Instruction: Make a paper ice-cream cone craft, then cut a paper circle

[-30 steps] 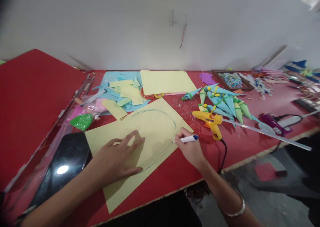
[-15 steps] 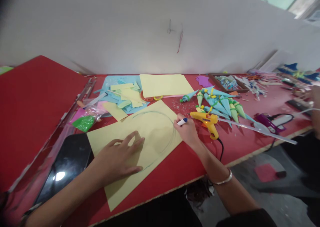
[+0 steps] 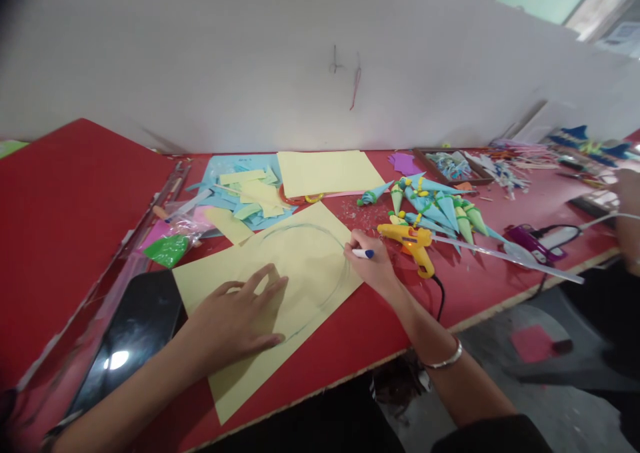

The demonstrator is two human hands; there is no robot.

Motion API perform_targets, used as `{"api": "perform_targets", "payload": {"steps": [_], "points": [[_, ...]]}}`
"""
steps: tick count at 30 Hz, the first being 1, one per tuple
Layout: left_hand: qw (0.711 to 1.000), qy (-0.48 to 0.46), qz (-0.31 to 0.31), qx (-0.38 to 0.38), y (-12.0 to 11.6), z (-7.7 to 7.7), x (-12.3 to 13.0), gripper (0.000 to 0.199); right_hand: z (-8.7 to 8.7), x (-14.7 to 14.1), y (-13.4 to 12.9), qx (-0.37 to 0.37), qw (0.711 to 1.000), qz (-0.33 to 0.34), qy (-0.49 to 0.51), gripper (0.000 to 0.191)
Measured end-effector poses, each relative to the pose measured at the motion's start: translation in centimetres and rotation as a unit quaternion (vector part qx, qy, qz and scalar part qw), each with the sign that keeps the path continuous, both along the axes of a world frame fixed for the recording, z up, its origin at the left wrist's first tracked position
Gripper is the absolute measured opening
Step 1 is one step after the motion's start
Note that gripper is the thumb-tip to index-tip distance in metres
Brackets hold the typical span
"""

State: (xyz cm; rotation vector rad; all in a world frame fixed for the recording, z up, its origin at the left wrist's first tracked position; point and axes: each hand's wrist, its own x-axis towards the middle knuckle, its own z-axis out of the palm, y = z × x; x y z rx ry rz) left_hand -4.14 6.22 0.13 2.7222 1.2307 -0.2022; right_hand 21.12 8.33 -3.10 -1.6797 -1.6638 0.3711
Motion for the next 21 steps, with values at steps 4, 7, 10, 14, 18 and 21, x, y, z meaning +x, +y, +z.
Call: {"api": "perform_targets", "payload": {"steps": [4,7,10,14,18,21], "points": [[1.0,-0.004,0.007,0.001,0.0,-0.2,0.0,0.074,-0.1,0.0,-0.7,-0.009,1.0,-0.002,0.005,0.023],[1.0,0.007,0.008,0.0,0.0,-0.3,0.0,0.075,0.0,-0.2,-1.3,-0.014,1.0,0.001,0.008,0.023],[1.0,0.015,0.008,0.0,0.0,-0.1,0.0,0.074,0.3,-0.4,-1.9,-0.015,1.0,0.004,0.015,0.023],[1.0,0.014,0.005,0.002,0.0,0.2,0.0,0.073,1.3,-0.6,-2.6,0.004,0.999,0.0,0.037,0.021],[1.0,0.026,-0.003,0.007,0.0,0.1,0.0,0.073,1.5,-1.3,-3.5,-0.02,0.995,0.04,0.094,0.027],[1.0,0.014,-0.005,0.016,0.0,-0.2,-0.1,0.075,0.9,-2.6,-4.5,-0.07,0.979,0.067,0.181,0.03]]}}
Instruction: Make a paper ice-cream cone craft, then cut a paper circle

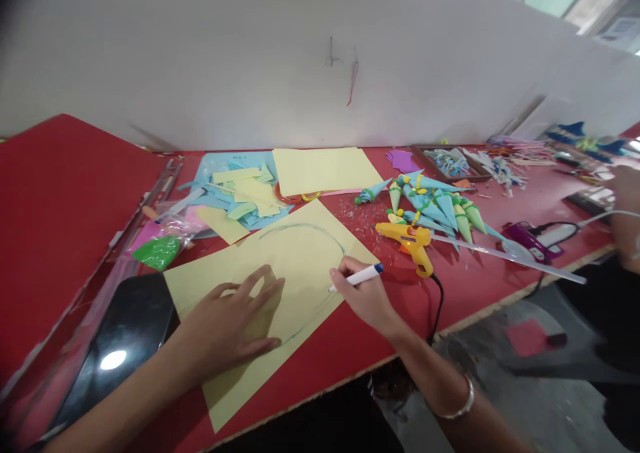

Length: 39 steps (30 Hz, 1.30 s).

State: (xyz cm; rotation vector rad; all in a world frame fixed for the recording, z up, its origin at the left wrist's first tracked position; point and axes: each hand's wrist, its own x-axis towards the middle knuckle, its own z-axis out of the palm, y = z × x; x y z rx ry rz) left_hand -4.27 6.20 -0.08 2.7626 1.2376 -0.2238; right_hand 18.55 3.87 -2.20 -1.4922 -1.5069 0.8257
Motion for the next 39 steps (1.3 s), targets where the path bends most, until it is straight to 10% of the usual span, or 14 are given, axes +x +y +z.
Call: {"api": "perform_targets", "payload": {"steps": [20,39], "points": [[1.0,-0.02,0.007,-0.01,0.1,-0.3,-0.2,0.075,-1.0,-4.7,-3.2,-0.047,0.996,0.079,0.0,0.03],[0.999,-0.03,0.014,-0.021,-0.1,-0.3,-0.1,0.073,-1.6,0.3,-0.5,-0.017,0.997,-0.013,-0.068,0.03]]}}
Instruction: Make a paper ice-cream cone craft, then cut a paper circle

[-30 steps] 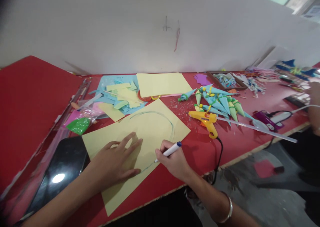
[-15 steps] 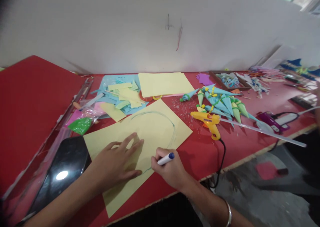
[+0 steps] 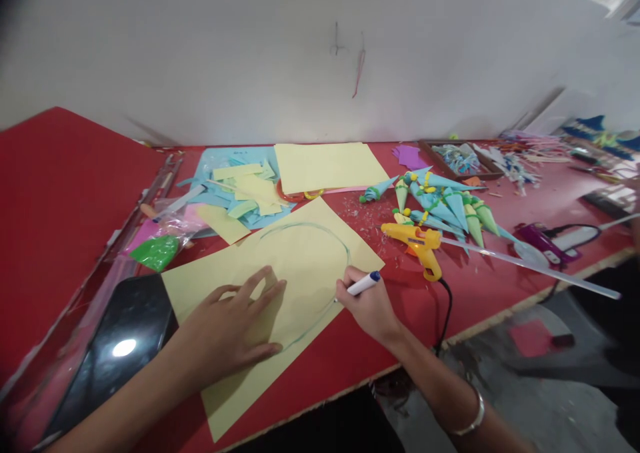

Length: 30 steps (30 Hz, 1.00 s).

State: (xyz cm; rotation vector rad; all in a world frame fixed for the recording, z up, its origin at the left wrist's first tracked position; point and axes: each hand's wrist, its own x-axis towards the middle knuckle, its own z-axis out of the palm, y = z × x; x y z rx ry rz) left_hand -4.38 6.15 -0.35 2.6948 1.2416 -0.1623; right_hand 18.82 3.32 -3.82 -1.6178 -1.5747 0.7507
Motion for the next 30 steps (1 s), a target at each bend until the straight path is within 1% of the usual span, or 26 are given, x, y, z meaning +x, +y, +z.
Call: {"api": "perform_targets", "payload": {"steps": [6,11,17,20,22,25,27,30], "points": [[0.999,0.032,-0.003,-0.009,0.1,0.4,0.3,0.075,0.2,1.3,1.6,0.053,0.998,-0.03,-0.035,0.029],[1.0,0.027,-0.007,-0.006,0.1,0.2,0.2,0.073,0.3,1.9,3.3,0.071,0.992,-0.056,-0.084,0.028],[1.0,0.01,-0.002,-0.001,0.1,0.1,-0.1,0.072,0.9,1.9,6.0,0.102,0.988,-0.069,-0.097,0.029],[1.0,0.014,-0.005,0.004,0.1,0.1,-0.1,0.072,1.2,1.9,6.6,0.114,0.988,-0.062,-0.088,0.03],[1.0,0.017,-0.007,0.01,0.0,0.1,-0.1,0.072,1.5,2.0,6.5,0.118,0.989,-0.052,-0.072,0.027],[0.999,0.026,-0.012,0.017,-0.1,0.2,-0.1,0.072,1.8,2.1,5.4,0.112,0.992,-0.021,-0.046,0.022],[0.999,0.031,-0.012,0.018,-0.2,0.2,0.0,0.073,2.0,1.9,4.3,0.083,0.997,0.005,-0.003,0.021],[0.999,0.031,-0.011,0.023,-0.2,0.1,0.0,0.074,2.0,0.8,2.1,0.019,0.994,0.033,0.1,0.022]]}}
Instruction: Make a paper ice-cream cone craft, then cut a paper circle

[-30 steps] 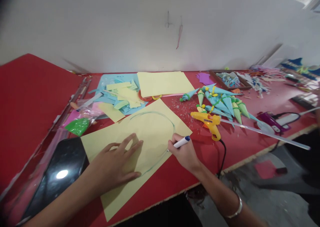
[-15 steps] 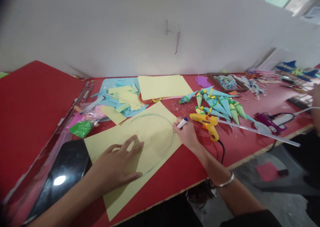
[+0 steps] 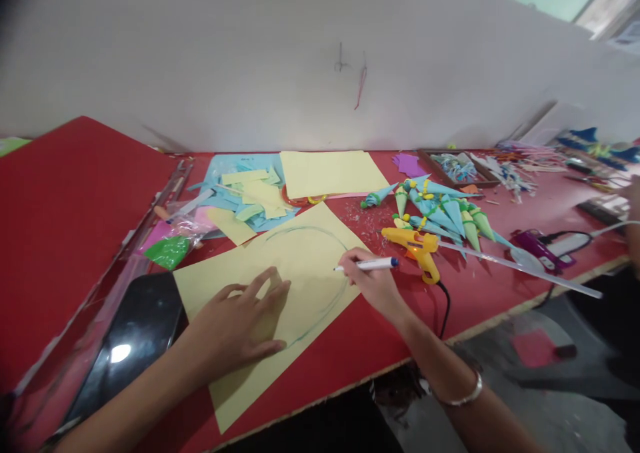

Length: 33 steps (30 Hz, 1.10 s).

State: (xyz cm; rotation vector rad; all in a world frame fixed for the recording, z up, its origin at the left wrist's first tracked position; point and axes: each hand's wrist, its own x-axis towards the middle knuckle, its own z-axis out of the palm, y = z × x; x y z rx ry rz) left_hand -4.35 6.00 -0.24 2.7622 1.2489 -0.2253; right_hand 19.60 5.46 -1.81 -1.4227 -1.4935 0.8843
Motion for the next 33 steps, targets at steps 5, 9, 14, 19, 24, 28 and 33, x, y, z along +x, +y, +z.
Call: {"api": "perform_targets", "payload": {"steps": [5,9,14,19,24,28,33], "points": [[1.0,-0.001,0.001,-0.013,0.0,-0.1,0.0,0.075,-0.6,-3.2,-3.1,-0.06,0.996,0.049,0.037,0.021],[1.0,-0.01,0.011,-0.018,-0.2,0.0,-0.1,0.073,-1.1,-4.9,-4.1,-0.073,0.995,0.062,0.014,0.027],[1.0,-0.019,0.012,-0.02,-0.2,-0.2,-0.1,0.073,-1.2,-5.3,-4.4,-0.056,0.993,0.096,-0.041,0.029],[1.0,-0.018,0.003,-0.009,-0.1,-0.3,0.0,0.075,-1.5,-4.2,-4.1,-0.044,0.993,0.092,-0.063,0.028],[1.0,-0.013,-0.005,0.002,-0.2,-0.2,0.1,0.074,-1.8,-2.3,-3.3,-0.028,0.994,0.061,-0.087,0.03],[1.0,-0.028,-0.001,0.004,-0.2,-0.2,0.0,0.072,-1.7,-1.1,-2.6,-0.008,0.993,0.045,-0.113,0.029],[1.0,-0.024,0.0,-0.002,-0.2,-0.3,0.0,0.074,-1.6,0.4,-1.1,0.025,0.987,0.009,-0.156,0.029]]}}
